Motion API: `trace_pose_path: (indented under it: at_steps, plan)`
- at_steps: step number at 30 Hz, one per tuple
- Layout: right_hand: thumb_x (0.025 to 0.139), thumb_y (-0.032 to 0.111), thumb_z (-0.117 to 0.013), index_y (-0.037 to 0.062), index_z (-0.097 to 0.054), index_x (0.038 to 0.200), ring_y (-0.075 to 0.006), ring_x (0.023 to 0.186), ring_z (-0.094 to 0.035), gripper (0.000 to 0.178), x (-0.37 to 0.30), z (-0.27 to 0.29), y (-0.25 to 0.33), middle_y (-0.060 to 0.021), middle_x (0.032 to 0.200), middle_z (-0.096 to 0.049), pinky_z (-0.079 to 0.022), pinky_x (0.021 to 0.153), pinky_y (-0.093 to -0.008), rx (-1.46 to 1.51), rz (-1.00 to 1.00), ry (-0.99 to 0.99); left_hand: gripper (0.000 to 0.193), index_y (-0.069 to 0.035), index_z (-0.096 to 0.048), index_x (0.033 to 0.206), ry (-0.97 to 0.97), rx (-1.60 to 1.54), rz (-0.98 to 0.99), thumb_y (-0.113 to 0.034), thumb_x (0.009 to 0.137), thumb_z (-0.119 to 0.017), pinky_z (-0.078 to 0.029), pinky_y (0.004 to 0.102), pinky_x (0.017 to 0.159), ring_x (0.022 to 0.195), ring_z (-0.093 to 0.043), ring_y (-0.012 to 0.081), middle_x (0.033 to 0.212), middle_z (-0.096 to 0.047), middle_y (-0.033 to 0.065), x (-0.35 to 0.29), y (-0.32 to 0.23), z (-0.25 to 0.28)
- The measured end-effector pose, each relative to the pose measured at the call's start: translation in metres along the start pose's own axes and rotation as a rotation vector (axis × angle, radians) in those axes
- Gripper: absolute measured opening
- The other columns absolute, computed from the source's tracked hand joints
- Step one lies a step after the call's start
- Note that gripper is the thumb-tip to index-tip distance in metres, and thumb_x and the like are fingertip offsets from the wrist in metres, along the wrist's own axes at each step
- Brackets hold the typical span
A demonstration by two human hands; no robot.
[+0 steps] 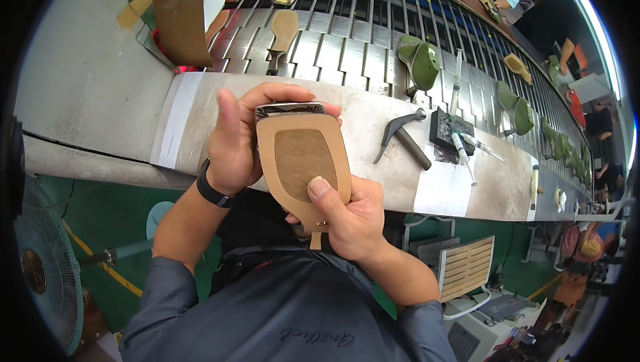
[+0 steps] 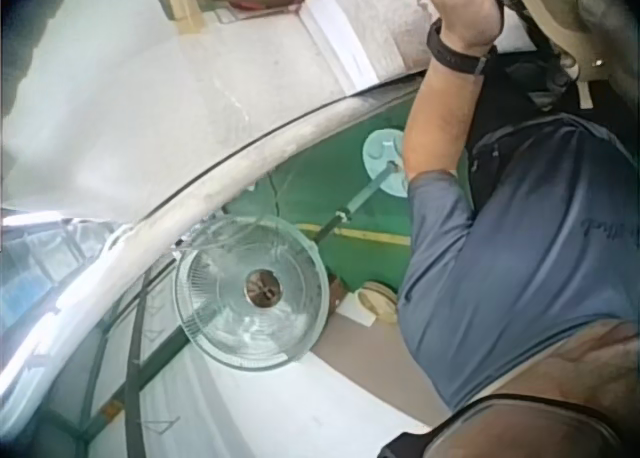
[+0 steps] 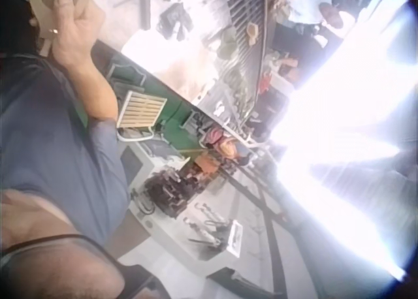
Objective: The person assembles high-heeled shoes by picking shoe lasts and soles from a conveyor, pressing the soles onto the lasts by hand, tapping them with a hammer, and placing the assembled shoes back onto the conveyor.
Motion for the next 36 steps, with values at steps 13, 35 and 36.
trace_pose_path:
  at_steps: [13,35,36]
  plan:
    - [0.109,0.016,-0.057,-0.0126,-0.069,0.117,-0.0214,0.077,-0.076,0.032,-0.004,-0.006,-0.004,-0.0199,0.096,-0.077,-0.065,0.066,-0.0318,0.037,-0.001,-0.04,0.064,0.002,-0.054,0.136,-0.004,0.123,-0.036,-0.026,0.087,-0.083,-0.055,0.0518,0.108,0.128,-0.066,0.0385,0.132,-0.067,0.03,-0.009,-0.006,-0.012]
    - [0.11,0.018,-0.058,-0.0126,-0.069,0.114,-0.021,0.075,-0.076,0.033,-0.007,-0.008,-0.008,-0.0199,0.093,-0.077,-0.065,0.065,-0.0315,0.005,-0.028,-0.038,0.061,0.008,-0.054,0.136,0.02,0.081,0.009,-0.047,0.114,-0.04,-0.055,0.0494,0.107,0.127,-0.066,0.0394,0.135,-0.064,0.035,-0.014,-0.008,-0.012]
    - [0.11,0.019,-0.058,-0.0125,-0.069,0.115,-0.0208,0.075,-0.076,0.034,-0.008,-0.01,-0.008,-0.0198,0.092,-0.077,-0.065,0.065,-0.0315,0.004,-0.03,-0.042,0.061,0.008,-0.054,0.136,0.021,0.078,0.012,-0.047,0.114,-0.04,-0.055,0.0494,0.107,0.127,-0.066,0.0394,0.135,-0.064,0.035,-0.013,-0.011,-0.013]
Point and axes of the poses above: each hand's wrist, its own x-axis towards the middle knuckle, its own z-axis out of the back of the hand, y = z × x, the point moved 2 cm from there along x, towards the middle knuckle
